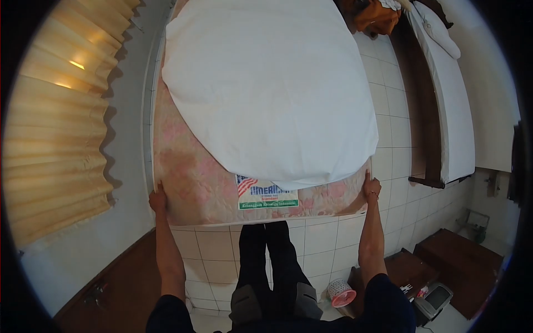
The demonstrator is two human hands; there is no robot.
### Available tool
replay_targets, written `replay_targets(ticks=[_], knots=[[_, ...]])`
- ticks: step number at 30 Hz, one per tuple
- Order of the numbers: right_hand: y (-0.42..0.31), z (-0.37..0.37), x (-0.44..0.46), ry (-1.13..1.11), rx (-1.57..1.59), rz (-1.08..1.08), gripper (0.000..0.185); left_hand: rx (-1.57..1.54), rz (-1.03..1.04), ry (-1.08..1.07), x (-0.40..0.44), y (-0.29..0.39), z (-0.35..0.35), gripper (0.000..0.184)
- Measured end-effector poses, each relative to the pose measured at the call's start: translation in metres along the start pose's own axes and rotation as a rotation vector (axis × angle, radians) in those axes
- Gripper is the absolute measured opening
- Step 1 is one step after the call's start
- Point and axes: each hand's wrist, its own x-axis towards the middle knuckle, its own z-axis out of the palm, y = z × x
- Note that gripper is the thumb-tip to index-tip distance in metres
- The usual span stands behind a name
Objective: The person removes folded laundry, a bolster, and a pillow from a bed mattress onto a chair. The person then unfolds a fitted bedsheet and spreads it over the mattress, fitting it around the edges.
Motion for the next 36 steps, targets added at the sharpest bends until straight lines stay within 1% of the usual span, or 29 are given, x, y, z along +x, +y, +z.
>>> replay_targets(ticks=[1,3,5,7,9,12,15,18,19,21,22,23,25,27,28,30,31,32,33,34,36], knots=[[-0.001,-0.005,-0.001,0.027,0.016,-0.005,0.096,0.004,-0.004,0.002,-0.003,0.000,-0.006,0.082],[0.004,-0.016,-0.005,0.000,-0.017,-0.011,0.095,0.049,0.034,0.023,-0.008,-0.006,-0.018,0.077],[0.009,-0.022,-0.013,-0.019,-0.046,-0.020,0.093,0.050,0.042,0.066,-0.020,-0.015,-0.027,0.078],[0.011,-0.027,-0.029,0.010,-0.016,0.000,0.093,0.043,0.059,0.110,-0.018,-0.020,-0.034,0.079],[0.025,-0.025,-0.038,0.029,-0.010,-0.015,0.094,0.042,-0.006,0.018,-0.020,-0.033,-0.036,0.078],[0.057,-0.021,-0.069,0.008,0.004,0.001,0.095,0.036,-0.033,0.005,-0.048,-0.056,-0.049,0.078],[0.094,-0.022,-0.099,-0.059,-0.026,0.047,0.094,0.056,-0.028,0.013,-0.068,-0.106,-0.055,0.076],[0.124,-0.012,-0.118,-0.051,-0.020,0.091,0.092,0.053,-0.060,-0.022,-0.076,-0.148,-0.051,0.075],[0.130,-0.010,-0.120,-0.050,-0.018,0.092,0.092,0.052,-0.058,-0.023,-0.084,-0.145,-0.051,0.075],[0.137,-0.004,-0.124,-0.047,-0.001,0.132,0.090,-0.081,-0.022,-0.036,-0.098,-0.147,-0.054,0.072],[0.139,-0.004,-0.126,-0.051,0.000,0.133,0.090,-0.078,-0.021,-0.033,-0.095,-0.157,-0.052,0.072],[0.142,-0.006,-0.127,-0.068,0.012,0.131,0.087,-0.040,-0.003,-0.005,-0.091,-0.165,-0.047,0.072],[0.140,0.000,-0.120,-0.075,0.034,0.128,0.085,-0.013,0.024,0.025,-0.084,-0.153,-0.046,0.073],[0.143,0.004,-0.116,-0.137,-0.060,0.086,0.068,-0.044,-0.005,-0.043,-0.092,-0.147,-0.049,0.063],[0.142,0.003,-0.121,-0.136,-0.062,0.090,0.068,-0.042,-0.005,-0.047,-0.090,-0.158,-0.038,0.063],[0.130,0.011,-0.134,0.032,-0.110,0.029,0.050,0.106,0.085,0.288,-0.090,-0.171,-0.012,0.052],[0.131,0.027,-0.144,0.466,-0.150,-0.209,0.044,0.141,0.293,0.419,-0.103,-0.159,-0.011,0.042],[0.120,0.031,-0.149,0.470,-0.149,-0.211,0.044,0.065,0.417,0.427,-0.126,-0.143,0.004,0.039],[0.107,0.033,-0.155,0.358,0.038,-0.177,0.045,-0.007,0.541,0.424,-0.150,-0.125,0.019,0.035],[0.090,0.035,-0.162,0.245,0.223,-0.144,0.046,-0.189,0.578,0.300,-0.175,-0.107,0.038,0.036],[0.047,0.032,-0.175,-0.175,0.334,0.266,0.054,-0.357,0.541,-0.145,-0.227,-0.051,0.052,0.030]])
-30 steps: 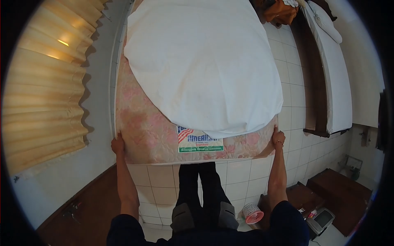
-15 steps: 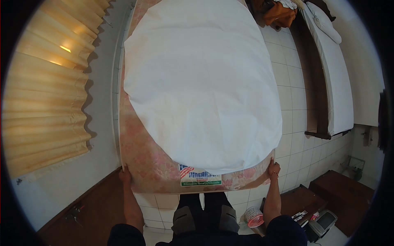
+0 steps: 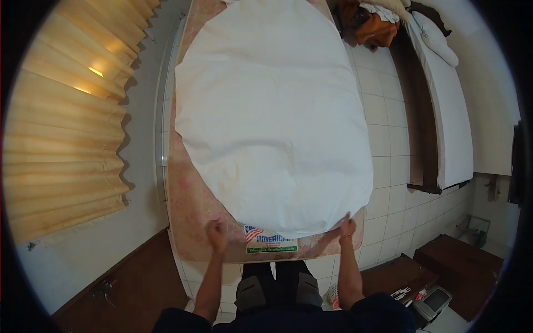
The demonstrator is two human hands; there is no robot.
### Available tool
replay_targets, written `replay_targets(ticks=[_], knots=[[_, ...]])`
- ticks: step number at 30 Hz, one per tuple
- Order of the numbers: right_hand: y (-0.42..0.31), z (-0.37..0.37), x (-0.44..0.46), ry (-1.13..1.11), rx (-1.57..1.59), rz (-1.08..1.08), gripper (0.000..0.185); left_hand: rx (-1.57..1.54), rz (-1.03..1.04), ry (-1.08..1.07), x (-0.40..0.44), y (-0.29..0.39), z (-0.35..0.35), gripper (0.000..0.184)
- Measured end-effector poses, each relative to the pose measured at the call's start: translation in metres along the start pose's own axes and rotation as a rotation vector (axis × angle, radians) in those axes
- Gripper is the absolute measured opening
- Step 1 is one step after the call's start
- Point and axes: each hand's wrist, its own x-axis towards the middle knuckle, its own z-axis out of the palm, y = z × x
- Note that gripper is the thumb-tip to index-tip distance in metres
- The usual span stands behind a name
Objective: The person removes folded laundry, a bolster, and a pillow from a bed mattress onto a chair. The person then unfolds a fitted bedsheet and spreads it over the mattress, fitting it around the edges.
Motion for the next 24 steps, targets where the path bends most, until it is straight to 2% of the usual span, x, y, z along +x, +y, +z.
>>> replay_targets(ticks=[2,4,6,7,8,9,10,12,13,15,17,19,20,22,23,24], knots=[[-0.047,0.018,-0.044,-0.039,0.552,0.170,0.056,0.207,-0.039,-0.083,-0.001,0.029,0.048,0.035],[-0.063,0.034,-0.045,-0.094,0.600,0.132,0.054,-0.245,-0.666,-0.321,0.014,-0.007,0.122,0.045],[-0.072,0.038,-0.051,-0.157,0.642,0.108,0.053,-0.800,-0.931,-0.406,0.026,0.076,0.116,0.057],[-0.081,0.032,-0.055,-0.276,0.899,0.073,0.051,-0.797,-0.926,-0.408,0.038,0.090,0.108,0.057],[-0.093,0.025,-0.054,-0.393,1.159,0.030,0.050,-1.166,-0.880,-0.499,0.051,0.103,0.104,0.059],[-0.103,0.015,-0.052,-0.468,1.263,0.054,0.049,-1.535,-0.817,-0.589,0.058,0.114,0.100,0.061],[-0.119,-0.001,-0.055,-0.460,1.270,0.045,0.049,-1.537,-0.812,-0.603,0.068,0.127,0.089,0.061],[-0.140,-0.033,-0.064,-0.599,1.443,-0.030,0.044,-1.787,-0.634,-0.577,0.083,0.141,0.046,0.057],[-0.152,-0.042,-0.059,-0.596,1.448,-0.042,0.044,-1.787,-0.581,-0.574,0.093,0.153,0.021,0.056],[-0.171,-0.059,-0.051,-0.676,1.576,-0.252,0.039,-1.799,-0.516,-0.559,0.103,0.196,-0.035,0.054],[-0.206,-0.083,-0.055,-0.703,1.653,-0.288,0.037,-1.834,-0.452,-0.520,0.119,0.247,-0.081,0.052],[-0.252,-0.113,-0.070,-0.748,1.579,-0.351,0.035,-1.835,-0.373,-0.423,0.142,0.276,-0.115,0.050],[-0.272,-0.127,-0.084,-0.655,1.505,-0.387,0.033,-1.811,-0.345,-0.356,0.151,0.280,-0.130,0.050],[-0.310,-0.158,-0.130,-0.469,1.370,-0.470,0.031,-1.755,-0.160,-0.366,0.167,0.276,-0.157,0.048],[-0.322,-0.171,-0.154,-0.375,1.313,-0.520,0.032,-1.751,-0.160,-0.375,0.170,0.275,-0.170,0.048],[-0.316,-0.176,-0.165,-0.371,1.313,-0.514,0.032,-1.607,-0.143,-0.248,0.170,0.271,-0.183,0.045]])
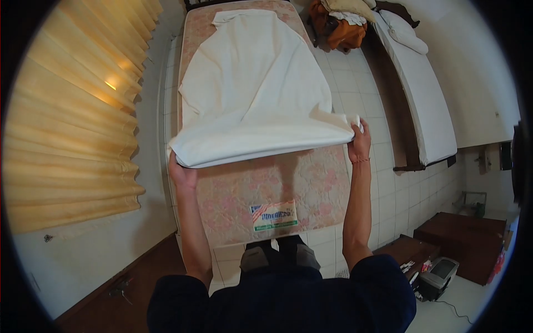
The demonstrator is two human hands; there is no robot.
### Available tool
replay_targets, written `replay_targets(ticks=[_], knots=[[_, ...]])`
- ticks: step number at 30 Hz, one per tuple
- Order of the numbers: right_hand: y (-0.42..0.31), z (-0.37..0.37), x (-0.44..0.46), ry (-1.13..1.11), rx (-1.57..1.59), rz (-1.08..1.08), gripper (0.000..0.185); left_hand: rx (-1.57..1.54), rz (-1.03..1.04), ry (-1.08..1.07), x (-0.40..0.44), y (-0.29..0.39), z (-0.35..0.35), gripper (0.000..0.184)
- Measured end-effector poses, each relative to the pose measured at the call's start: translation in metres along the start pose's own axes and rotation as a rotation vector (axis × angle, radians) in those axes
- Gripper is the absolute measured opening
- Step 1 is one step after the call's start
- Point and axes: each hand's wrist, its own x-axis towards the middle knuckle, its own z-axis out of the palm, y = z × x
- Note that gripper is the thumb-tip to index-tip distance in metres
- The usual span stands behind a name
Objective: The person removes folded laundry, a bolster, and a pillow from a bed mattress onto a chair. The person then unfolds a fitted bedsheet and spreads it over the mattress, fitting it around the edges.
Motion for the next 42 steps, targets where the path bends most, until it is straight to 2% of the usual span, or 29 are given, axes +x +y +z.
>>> replay_targets(ticks=[1,2,4,6,8,9,11,13,15,17,18,20,21,22,24,25,26,27,28,30,32,33,35,36,38,39,41,42], knots=[[-0.004,-0.002,-0.012,-0.048,-0.211,-0.125,0.033,0.147,0.083,0.086,-0.006,0.007,-0.004,0.044],[-0.007,-0.003,-0.017,-0.102,-0.419,-0.253,0.036,0.146,0.084,0.088,-0.012,0.008,-0.006,0.044],[0.015,-0.030,-0.024,-0.100,-0.499,-0.250,0.041,0.406,0.148,0.379,-0.036,0.007,-0.030,0.041],[0.058,-0.076,-0.035,-0.038,-0.720,-0.127,0.041,0.491,0.150,0.478,-0.057,-0.009,-0.079,0.044],[0.109,-0.130,-0.045,-0.040,-0.924,-0.121,0.034,0.831,0.147,0.632,-0.079,-0.025,-0.125,0.048],[0.119,-0.144,-0.064,-0.065,-0.918,-0.051,0.031,0.838,0.146,0.641,-0.091,-0.027,-0.138,0.048],[0.135,-0.163,-0.095,-0.095,-0.910,0.027,0.028,0.749,-0.122,0.866,-0.114,-0.031,-0.159,0.045],[0.147,-0.179,-0.120,-0.066,-1.192,-0.039,0.030,0.701,-0.132,0.904,-0.129,-0.033,-0.189,0.043],[0.146,-0.181,-0.133,-0.078,-1.198,-0.086,0.032,0.650,-0.140,0.929,-0.129,-0.034,-0.231,0.041],[0.132,-0.168,-0.146,-0.114,-1.227,-0.124,0.031,0.414,-0.059,0.755,-0.129,-0.031,-0.273,0.044],[0.132,-0.164,-0.145,-0.114,-1.227,-0.118,0.031,0.418,-0.061,0.758,-0.136,-0.030,-0.268,0.044],[0.134,-0.154,-0.131,-0.333,-1.104,0.001,0.037,0.199,0.149,0.852,-0.136,-0.025,-0.234,0.045],[0.147,-0.155,-0.121,-0.446,-1.007,0.039,0.043,0.236,0.267,0.829,-0.141,-0.033,-0.217,0.044],[0.162,-0.154,-0.108,-0.557,-0.907,0.073,0.050,0.239,0.270,0.834,-0.143,-0.046,-0.213,0.044],[0.141,-0.121,-0.104,-0.730,-0.721,0.088,0.067,0.583,0.316,0.725,-0.142,-0.078,-0.220,0.032],[0.145,-0.118,-0.090,-0.733,-0.719,0.095,0.067,0.731,0.294,0.679,-0.142,-0.101,-0.221,0.027],[0.154,-0.117,-0.073,-0.690,-0.754,-0.071,0.063,0.877,0.271,0.627,-0.144,-0.126,-0.217,0.022],[0.161,-0.118,-0.062,-0.643,-0.785,-0.235,0.061,1.055,0.333,0.496,-0.155,-0.149,-0.196,0.018],[0.150,-0.116,-0.062,-0.533,-0.834,-0.172,0.055,1.229,0.393,0.356,-0.169,-0.171,-0.173,0.015],[0.148,-0.129,-0.059,-0.439,-0.936,-0.219,0.041,1.520,0.229,0.029,-0.191,-0.204,-0.150,0.018],[0.147,-0.148,-0.072,-0.431,-1.012,-0.200,0.035,1.594,0.126,-0.324,-0.212,-0.236,-0.140,0.019],[0.147,-0.160,-0.080,-0.426,-1.088,-0.187,0.029,1.592,0.122,-0.324,-0.221,-0.249,-0.135,0.019],[0.178,-0.204,-0.087,-0.488,-1.125,-0.218,0.026,1.878,0.354,-0.580,-0.229,-0.271,-0.126,0.024],[0.187,-0.219,-0.096,-0.524,-1.159,-0.199,0.025,1.877,0.349,-0.582,-0.228,-0.281,-0.127,0.024],[0.199,-0.242,-0.110,-0.556,-1.198,-0.182,0.025,1.944,0.252,-0.640,-0.213,-0.306,-0.129,0.029],[0.206,-0.250,-0.119,-0.564,-1.182,-0.106,0.024,1.940,0.246,-0.646,-0.203,-0.321,-0.133,0.029],[0.224,-0.252,-0.120,-0.561,-1.172,-0.025,0.022,1.617,-0.382,-0.399,-0.177,-0.354,-0.140,0.034],[0.233,-0.252,-0.118,-0.456,-0.986,0.205,0.023,1.610,-0.393,-0.403,-0.169,-0.368,-0.139,0.034]])
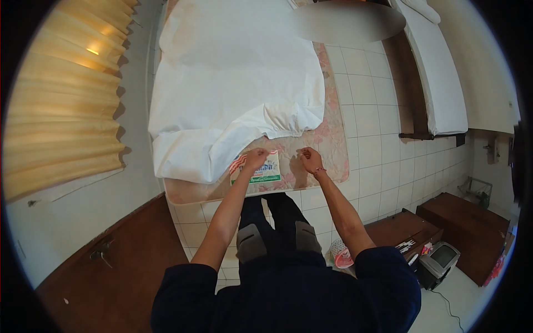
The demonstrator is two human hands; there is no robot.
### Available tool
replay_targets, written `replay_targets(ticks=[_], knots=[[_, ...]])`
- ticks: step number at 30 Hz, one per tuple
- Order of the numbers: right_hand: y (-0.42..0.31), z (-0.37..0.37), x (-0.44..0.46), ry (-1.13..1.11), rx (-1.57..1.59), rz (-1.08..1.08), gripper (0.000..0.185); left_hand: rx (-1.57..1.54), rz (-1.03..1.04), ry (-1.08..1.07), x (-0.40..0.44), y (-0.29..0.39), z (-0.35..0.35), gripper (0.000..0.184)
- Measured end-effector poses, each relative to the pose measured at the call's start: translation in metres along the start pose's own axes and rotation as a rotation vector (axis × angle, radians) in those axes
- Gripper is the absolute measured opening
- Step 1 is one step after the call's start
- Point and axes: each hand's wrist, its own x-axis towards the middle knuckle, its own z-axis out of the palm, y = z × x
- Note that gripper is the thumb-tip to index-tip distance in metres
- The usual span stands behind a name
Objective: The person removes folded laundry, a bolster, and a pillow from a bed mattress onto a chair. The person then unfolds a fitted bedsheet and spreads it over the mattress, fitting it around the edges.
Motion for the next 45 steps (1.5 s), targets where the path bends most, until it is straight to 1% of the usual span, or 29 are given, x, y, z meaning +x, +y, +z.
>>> replay_targets(ticks=[1,2,3,4,5,6,8,9,10,11,12,14,17,19,21,23,25,26,28,29,30,32,33,34,36,37,39,43,45], knots=[[0.006,0.008,0.004,-0.017,0.242,0.185,0.025,-0.450,-0.177,-0.085,0.008,0.006,0.004,0.037],[0.010,0.016,0.012,-0.013,0.240,0.190,0.025,-0.896,-0.351,-0.167,0.015,0.013,0.006,0.040],[0.015,0.023,0.020,0.002,0.542,0.318,0.023,-0.899,-0.355,-0.174,0.018,0.022,0.010,0.040],[0.016,0.030,0.030,0.021,0.847,0.436,0.021,-1.004,-0.419,-0.069,0.025,0.031,0.015,0.039],[0.017,0.038,0.036,0.031,0.844,0.435,0.021,-1.106,-0.484,0.037,0.030,0.040,0.020,0.037],[0.011,0.044,0.040,0.027,0.919,0.417,0.021,-1.110,-0.484,0.027,0.038,0.039,0.030,0.037],[0.001,0.055,0.048,0.034,0.995,0.397,0.022,-1.090,-0.455,0.242,0.051,0.034,0.044,0.026],[0.001,0.061,0.053,0.044,1.062,0.386,0.022,-1.091,-0.459,0.231,0.054,0.029,0.047,0.026],[0.001,0.064,0.057,0.054,1.128,0.372,0.024,-1.098,-0.405,0.195,0.058,0.025,0.049,0.022],[0.000,0.065,0.061,0.064,1.124,0.374,0.024,-1.106,-0.351,0.160,0.059,0.022,0.051,0.020],[0.002,0.066,0.064,0.040,1.165,0.366,0.025,-1.106,-0.355,0.150,0.056,0.022,0.053,0.020],[0.004,0.065,0.064,0.032,1.213,0.359,0.027,-1.273,-0.308,0.062,0.036,0.026,0.049,0.017],[-0.009,0.053,0.062,-0.023,1.289,0.385,0.029,-1.289,-0.239,-0.007,-0.002,0.045,0.031,0.014],[-0.017,0.047,0.055,-0.070,1.239,0.368,0.027,-1.261,-0.248,-0.025,-0.019,0.044,0.028,0.014],[-0.021,0.036,0.054,-0.044,1.229,0.326,0.026,-1.239,-0.252,-0.036,-0.028,0.043,0.029,0.013],[-0.016,0.021,0.053,-0.020,1.219,0.291,0.025,-1.225,-0.295,0.016,-0.036,0.039,0.035,0.015],[-0.019,0.005,0.052,-0.012,1.346,0.226,0.024,-1.235,-0.313,0.032,-0.044,0.035,0.041,0.016],[-0.019,-0.005,0.051,-0.010,1.344,0.230,0.024,-1.246,-0.327,0.054,-0.048,0.033,0.045,0.018],[-0.048,-0.027,0.045,-0.102,1.082,0.374,0.021,-1.238,-0.327,0.055,-0.058,0.037,0.052,0.020],[-0.049,-0.026,0.045,-0.094,0.882,0.340,0.021,-1.227,-0.326,0.057,-0.064,0.039,0.055,0.022],[-0.045,-0.021,0.049,-0.105,0.882,0.342,0.021,-1.228,-0.327,0.068,-0.069,0.041,0.060,0.022],[-0.033,-0.010,0.062,-0.141,0.573,0.475,0.024,-1.275,-0.313,0.122,-0.077,0.047,0.076,0.024],[-0.035,-0.009,0.065,-0.249,0.585,0.519,0.029,-1.275,-0.308,0.140,-0.080,0.048,0.085,0.024],[-0.026,-0.004,0.073,-0.269,0.584,0.512,0.029,-1.283,-0.318,0.153,-0.081,0.047,0.096,0.023],[-0.010,0.009,0.082,-0.380,0.807,0.402,0.030,-1.286,-0.330,0.192,-0.089,0.047,0.116,0.023],[-0.017,0.010,0.082,-0.402,0.807,0.398,0.030,-1.248,-0.308,0.221,-0.092,0.048,0.124,0.022],[-0.027,0.002,0.077,-0.377,0.940,0.329,0.029,-1.205,-0.286,0.265,-0.101,0.052,0.145,0.021],[-0.024,-0.030,0.086,-0.367,1.038,0.314,0.027,-1.168,-0.226,0.394,-0.121,0.068,0.171,0.018],[-0.018,-0.056,0.084,-0.369,0.993,0.305,0.026,-1.234,-0.185,0.478,-0.130,0.079,0.178,0.016]])
